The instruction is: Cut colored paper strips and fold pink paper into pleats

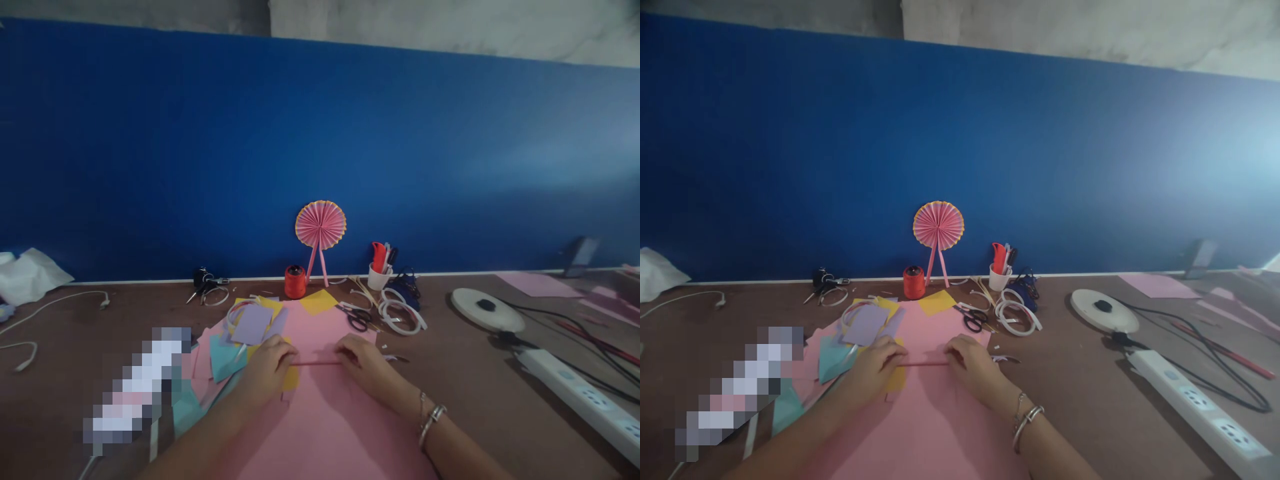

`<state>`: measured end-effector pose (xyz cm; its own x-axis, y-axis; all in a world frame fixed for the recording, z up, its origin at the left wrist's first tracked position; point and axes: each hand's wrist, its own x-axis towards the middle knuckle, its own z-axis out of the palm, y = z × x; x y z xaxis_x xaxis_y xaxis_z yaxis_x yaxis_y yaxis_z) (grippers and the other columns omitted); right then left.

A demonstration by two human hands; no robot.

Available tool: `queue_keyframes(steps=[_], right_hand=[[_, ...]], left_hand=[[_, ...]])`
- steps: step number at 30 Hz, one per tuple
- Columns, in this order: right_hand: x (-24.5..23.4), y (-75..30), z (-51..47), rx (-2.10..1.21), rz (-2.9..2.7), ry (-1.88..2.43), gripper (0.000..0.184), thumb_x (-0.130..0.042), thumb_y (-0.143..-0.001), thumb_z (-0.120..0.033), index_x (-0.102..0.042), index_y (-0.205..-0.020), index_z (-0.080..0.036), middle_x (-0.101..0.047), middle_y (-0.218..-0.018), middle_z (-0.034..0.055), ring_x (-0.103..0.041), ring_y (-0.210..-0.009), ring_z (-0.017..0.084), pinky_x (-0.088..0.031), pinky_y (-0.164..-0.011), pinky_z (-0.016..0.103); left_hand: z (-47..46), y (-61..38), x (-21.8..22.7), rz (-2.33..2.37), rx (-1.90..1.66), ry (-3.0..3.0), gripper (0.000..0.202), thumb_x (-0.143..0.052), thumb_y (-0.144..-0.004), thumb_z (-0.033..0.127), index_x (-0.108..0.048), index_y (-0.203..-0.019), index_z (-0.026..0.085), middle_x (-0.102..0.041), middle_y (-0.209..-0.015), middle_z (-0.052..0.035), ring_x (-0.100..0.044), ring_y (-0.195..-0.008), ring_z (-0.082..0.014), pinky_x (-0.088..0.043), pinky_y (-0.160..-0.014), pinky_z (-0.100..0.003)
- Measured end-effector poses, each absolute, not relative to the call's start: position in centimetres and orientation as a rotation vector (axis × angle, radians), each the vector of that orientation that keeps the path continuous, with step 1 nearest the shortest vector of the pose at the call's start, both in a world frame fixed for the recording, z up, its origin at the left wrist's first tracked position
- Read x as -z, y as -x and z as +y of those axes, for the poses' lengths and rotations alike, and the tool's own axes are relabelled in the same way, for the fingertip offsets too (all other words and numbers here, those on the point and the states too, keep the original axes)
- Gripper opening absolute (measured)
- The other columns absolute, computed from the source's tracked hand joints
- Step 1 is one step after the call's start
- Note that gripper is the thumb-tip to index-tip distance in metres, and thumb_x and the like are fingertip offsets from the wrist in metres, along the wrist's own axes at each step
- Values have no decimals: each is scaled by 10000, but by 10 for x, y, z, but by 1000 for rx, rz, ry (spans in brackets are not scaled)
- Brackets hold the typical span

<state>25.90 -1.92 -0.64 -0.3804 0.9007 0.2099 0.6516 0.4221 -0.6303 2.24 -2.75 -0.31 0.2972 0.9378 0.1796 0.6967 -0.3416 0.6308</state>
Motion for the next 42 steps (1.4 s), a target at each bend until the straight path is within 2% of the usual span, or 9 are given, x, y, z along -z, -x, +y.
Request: queue_keyframes(steps=[7,13,25,35,38,42], right_hand=[[12,-258,-15,-620,-2129,1314,189,-459,-821,-91,-631,-850,-164,-642,-861,54,-569,-814,169,-423,-718,272],[15,-258,-14,-571,-2149,1310,171,-473,-799,-81,-620,-827,-162,-619,-805,43,-553,-746,159,-412,-666,259],[6,-255,-16,-549,-2203,1355,196,-478,-745,-19,-608,-767,-164,-597,-760,29,-528,-750,159,-391,-664,249],[9,-254,-15,-500,-2245,1360,171,-474,-772,-38,-595,-768,-160,-585,-774,33,-519,-753,161,-387,-672,260],[9,-254,-17,-462,-2255,1390,180,-465,-788,-41,-598,-828,-156,-582,-853,51,-530,-784,163,-401,-703,268],[6,-250,-21,-310,-2365,1361,316,-428,-837,-47,-580,-1077,-186,-552,-968,63,-527,-846,165,-400,-744,279]], left_hand=[[-26,-23,6,1487,-758,-2167,262,-425,-862,182,-686,-844,194,-636,-869,-63,-584,-899,-208,-451,-817,-349],[-26,-24,6,1487,-759,-2164,277,-409,-869,181,-686,-848,189,-628,-874,-66,-581,-900,-208,-451,-818,-350],[-24,-24,9,1473,-751,-2183,298,-396,-878,201,-692,-843,200,-619,-868,-64,-573,-895,-210,-447,-814,-353],[-26,-25,7,1483,-705,-2278,263,-388,-885,153,-648,-863,191,-605,-900,-60,-552,-921,-202,-443,-832,-352],[-26,-25,7,1499,-631,-2393,267,-380,-900,152,-644,-901,195,-585,-905,-57,-534,-917,-201,-433,-827,-351],[-26,-27,8,1465,-512,-2641,283,-447,-861,107,-625,-1025,255,-545,-956,-41,-498,-918,-203,-395,-816,-347]])
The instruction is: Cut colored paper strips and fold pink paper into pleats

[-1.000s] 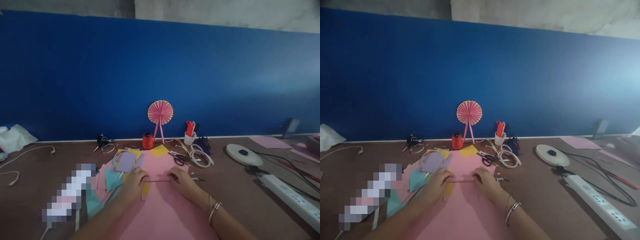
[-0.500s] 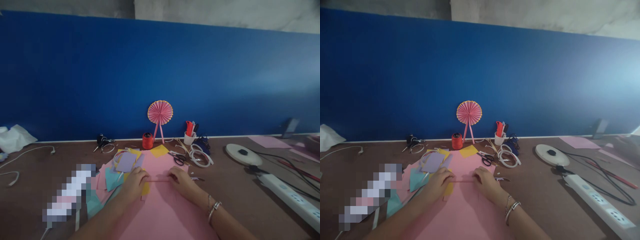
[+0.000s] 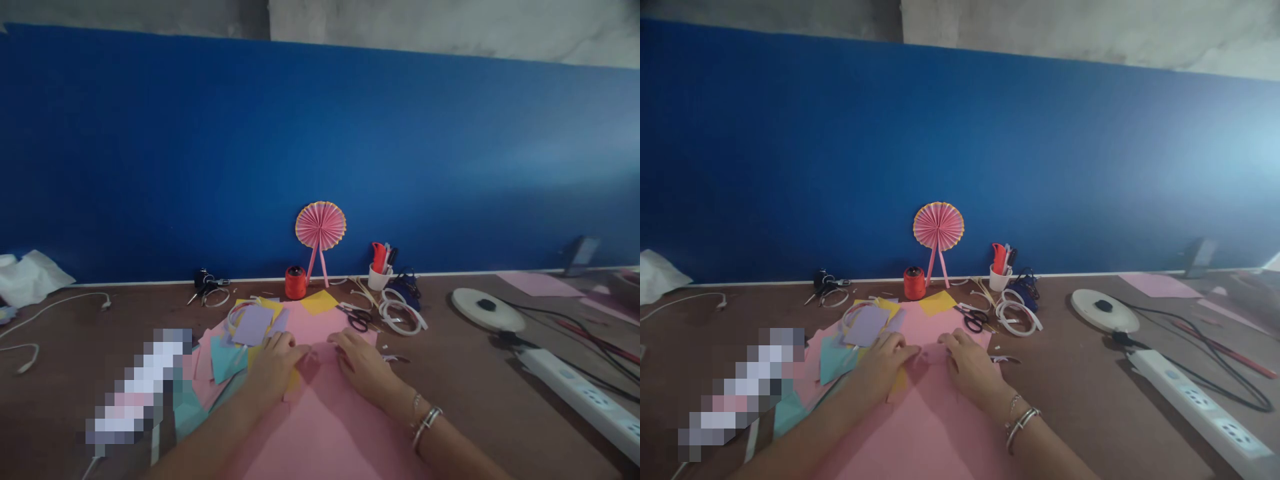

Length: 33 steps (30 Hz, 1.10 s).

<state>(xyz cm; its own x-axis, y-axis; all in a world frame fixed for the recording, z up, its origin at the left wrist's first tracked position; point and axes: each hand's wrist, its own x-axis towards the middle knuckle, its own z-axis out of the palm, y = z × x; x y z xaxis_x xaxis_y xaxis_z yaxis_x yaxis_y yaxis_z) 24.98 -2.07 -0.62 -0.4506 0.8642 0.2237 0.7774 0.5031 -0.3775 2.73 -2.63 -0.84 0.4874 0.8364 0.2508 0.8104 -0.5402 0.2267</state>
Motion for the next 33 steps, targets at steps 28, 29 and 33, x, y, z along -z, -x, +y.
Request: queue_keyframes(steps=[28,29,33], right_hand=[[3,-262,-16,-149,-2195,1074,174,-497,-828,-97,-647,-850,-182,-675,-787,44,-584,-762,176,-408,-720,308],[3,-260,-17,-138,-2155,1033,173,-496,-829,-94,-642,-861,-183,-677,-790,44,-585,-761,175,-415,-716,308],[-3,-249,-31,-22,-2210,883,203,-490,-847,-88,-624,-965,-185,-661,-833,56,-566,-797,181,-428,-721,319]], left_hand=[[-20,-7,14,1452,-1248,-2042,222,-419,-699,100,-621,-680,190,-625,-717,-36,-574,-752,-195,-434,-705,-305],[-22,-11,12,1400,-1188,-1979,222,-431,-725,142,-648,-710,188,-657,-750,-43,-591,-762,-197,-443,-709,-303],[-31,-29,-2,1338,-1035,-1663,319,-460,-823,374,-682,-738,160,-699,-765,-59,-615,-741,-200,-456,-680,-290]])
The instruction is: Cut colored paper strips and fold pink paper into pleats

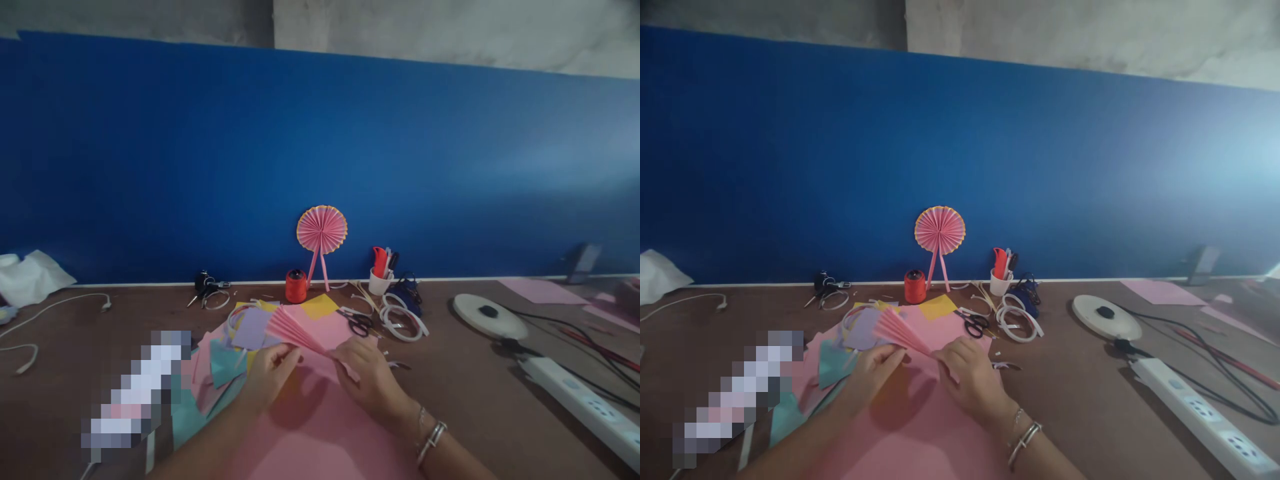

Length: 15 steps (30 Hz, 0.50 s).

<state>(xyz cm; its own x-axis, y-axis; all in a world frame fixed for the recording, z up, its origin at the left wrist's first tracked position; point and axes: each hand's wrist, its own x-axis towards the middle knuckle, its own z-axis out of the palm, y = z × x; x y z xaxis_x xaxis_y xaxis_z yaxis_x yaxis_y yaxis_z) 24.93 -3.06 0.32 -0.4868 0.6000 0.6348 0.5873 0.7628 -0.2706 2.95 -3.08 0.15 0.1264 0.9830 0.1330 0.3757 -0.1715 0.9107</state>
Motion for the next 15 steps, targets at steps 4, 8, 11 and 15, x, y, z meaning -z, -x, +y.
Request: queue_keyframes(steps=[4,8,11,15], right_hand=[[-13,-236,-44,91,-2388,794,189,-486,-888,-121,-603,-1030,-167,-650,-859,65,-546,-804,180,-425,-716,324],[-15,-230,-48,131,-2542,728,219,-470,-899,-129,-580,-1085,-164,-649,-841,56,-547,-784,178,-428,-688,321],[-15,-234,-52,168,-2486,657,204,-483,-888,-133,-580,-1065,-159,-645,-813,47,-551,-762,162,-434,-681,305],[-16,-237,-59,411,-2268,604,328,-505,-848,-89,-556,-1160,-178,-654,-1019,75,-541,-1006,194,-394,-896,357]], left_hand=[[-40,-43,-7,1319,-1099,-1504,326,-531,-788,436,-633,-699,140,-659,-674,-46,-590,-676,-184,-442,-615,-263],[-44,-44,-2,1442,-1153,-1598,327,-463,-839,417,-583,-689,153,-596,-617,-24,-547,-600,-161,-412,-546,-256],[-44,-37,-1,1543,-1160,-1924,299,-358,-892,302,-607,-820,152,-597,-714,-44,-555,-667,-178,-438,-623,-291],[-41,-30,-4,1683,-866,-2547,345,-390,-839,158,-576,-1128,144,-589,-927,-104,-544,-869,-265,-426,-761,-417]])
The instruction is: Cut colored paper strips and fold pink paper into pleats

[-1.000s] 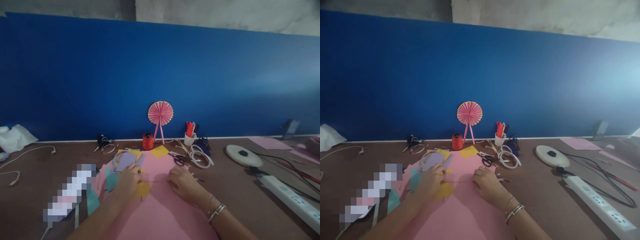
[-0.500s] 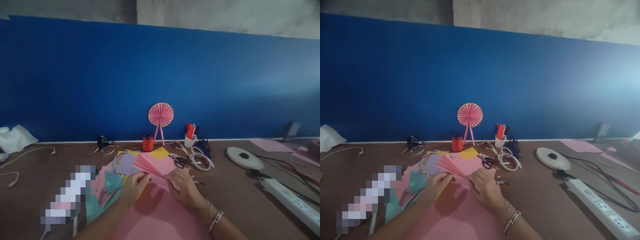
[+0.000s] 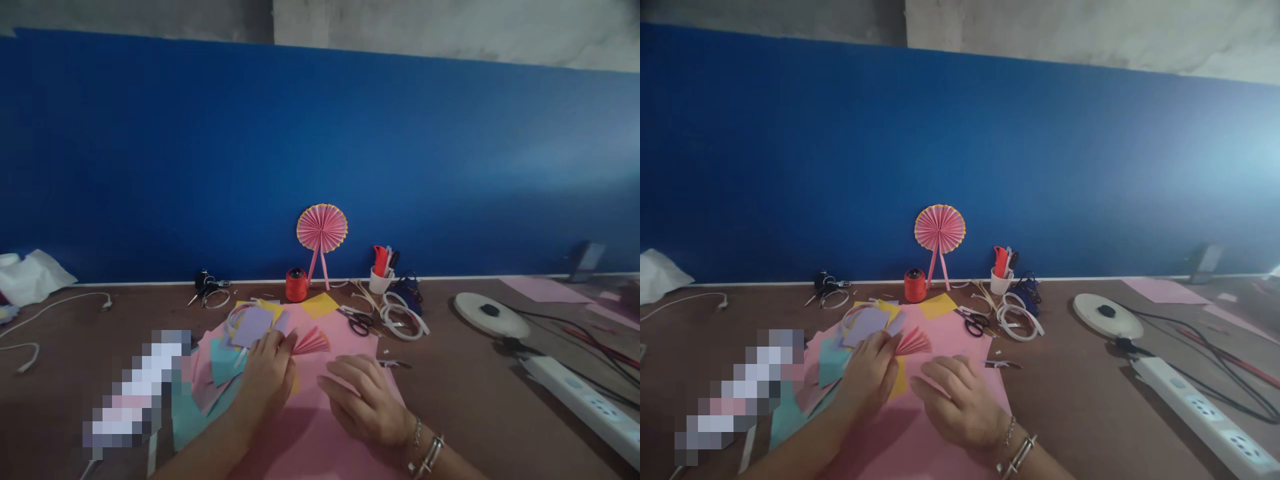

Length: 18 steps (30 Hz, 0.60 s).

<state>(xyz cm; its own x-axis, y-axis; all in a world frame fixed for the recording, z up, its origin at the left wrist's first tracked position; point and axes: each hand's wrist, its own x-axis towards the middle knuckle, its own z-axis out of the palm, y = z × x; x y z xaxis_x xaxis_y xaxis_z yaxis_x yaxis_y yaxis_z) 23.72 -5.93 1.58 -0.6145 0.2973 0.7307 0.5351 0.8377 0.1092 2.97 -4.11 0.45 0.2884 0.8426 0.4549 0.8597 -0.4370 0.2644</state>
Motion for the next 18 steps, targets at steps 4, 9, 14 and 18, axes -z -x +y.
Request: queue_keyframes(steps=[4,9,14,18], right_hand=[[-14,-232,-54,485,-2350,822,368,-493,-880,-143,-519,-1239,-220,-609,-1186,61,-432,-1204,232,-210,-1064,453],[-11,-233,-42,243,-2453,1034,167,-508,-886,-153,-595,-1015,-213,-640,-923,31,-519,-947,190,-265,-994,423],[-14,-236,-41,181,-2500,1109,126,-567,-865,-218,-597,-984,-192,-591,-1028,65,-470,-952,210,-310,-873,357],[-9,-238,-37,173,-2611,1140,99,-521,-878,-168,-589,-807,-176,-603,-900,45,-481,-851,185,-302,-763,333]], left_hand=[[-40,-33,1,-1498,490,2544,399,-408,-837,84,-515,-1217,143,-595,-918,-86,-541,-850,-253,-419,-747,-407],[-40,-37,14,-1379,648,2612,286,-405,-821,14,-570,-999,164,-606,-913,-61,-528,-846,-220,-421,-760,-360],[-38,-38,21,-1352,769,2607,227,-405,-834,5,-564,-832,168,-580,-814,-45,-502,-776,-206,-424,-727,-345],[-38,-38,20,-1334,694,2672,238,-416,-833,-5,-572,-795,171,-560,-852,-39,-481,-800,-194,-419,-737,-333]])
